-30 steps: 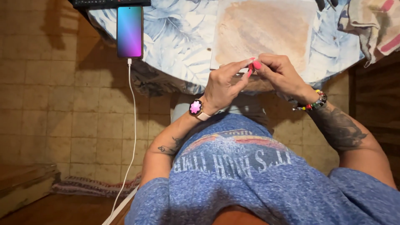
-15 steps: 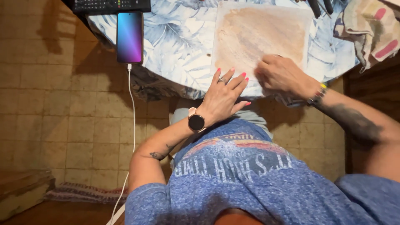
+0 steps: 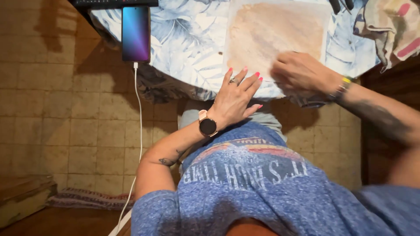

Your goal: Applying and rubbing small pieces of pink material onto a sheet of parchment paper

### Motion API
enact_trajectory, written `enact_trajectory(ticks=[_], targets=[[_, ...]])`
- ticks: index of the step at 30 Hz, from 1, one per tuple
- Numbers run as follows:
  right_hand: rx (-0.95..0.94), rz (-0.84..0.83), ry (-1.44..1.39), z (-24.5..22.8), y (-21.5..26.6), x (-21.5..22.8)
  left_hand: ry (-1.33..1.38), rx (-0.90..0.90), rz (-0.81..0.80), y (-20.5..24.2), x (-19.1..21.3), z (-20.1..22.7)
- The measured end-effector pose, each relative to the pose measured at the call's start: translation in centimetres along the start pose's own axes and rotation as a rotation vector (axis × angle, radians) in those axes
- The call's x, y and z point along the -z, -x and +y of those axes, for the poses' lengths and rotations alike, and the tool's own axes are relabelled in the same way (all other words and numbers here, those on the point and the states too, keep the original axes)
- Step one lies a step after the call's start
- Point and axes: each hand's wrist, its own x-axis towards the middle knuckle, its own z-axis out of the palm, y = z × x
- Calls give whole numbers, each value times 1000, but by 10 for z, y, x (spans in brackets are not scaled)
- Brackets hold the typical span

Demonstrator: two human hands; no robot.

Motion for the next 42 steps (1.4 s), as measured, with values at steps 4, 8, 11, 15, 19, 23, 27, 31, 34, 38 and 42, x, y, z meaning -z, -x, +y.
enact_trajectory(ticks=[4, 8, 11, 15, 19, 23, 27, 31, 34, 38, 42], targets=[[-61, 13, 40, 3, 30, -5, -38, -10, -17, 1, -1, 1], [-45, 138, -53, 6, -19, -25, -25, 0, -27, -1, 1, 1], [-155, 155, -113, 1, -83, -13, -47, 6, -36, 0, 3, 3], [-99, 325, 28, 20, -106, -16, -23, -4, -28, -1, 4, 1], [30, -8, -40, 13, -47, 1, -23, 9, -36, 0, 2, 0], [342, -352, 271, 42, 31, -3, -22, 3, -42, -1, 3, 2], [-85, -691, 555, 28, 40, 25, 120, 15, 31, -8, 15, 4], [-266, 88, -467, -18, 15, 30, 583, 168, 326, -22, 22, 4], [-326, 420, -1064, -46, 6, 16, 907, 245, 449, -27, 36, 12], [-414, 728, -1225, -61, -5, -10, 1083, 277, 493, -29, 40, 27], [-335, 945, -786, -77, -15, -6, 1396, 435, 548, -39, 21, 31]])
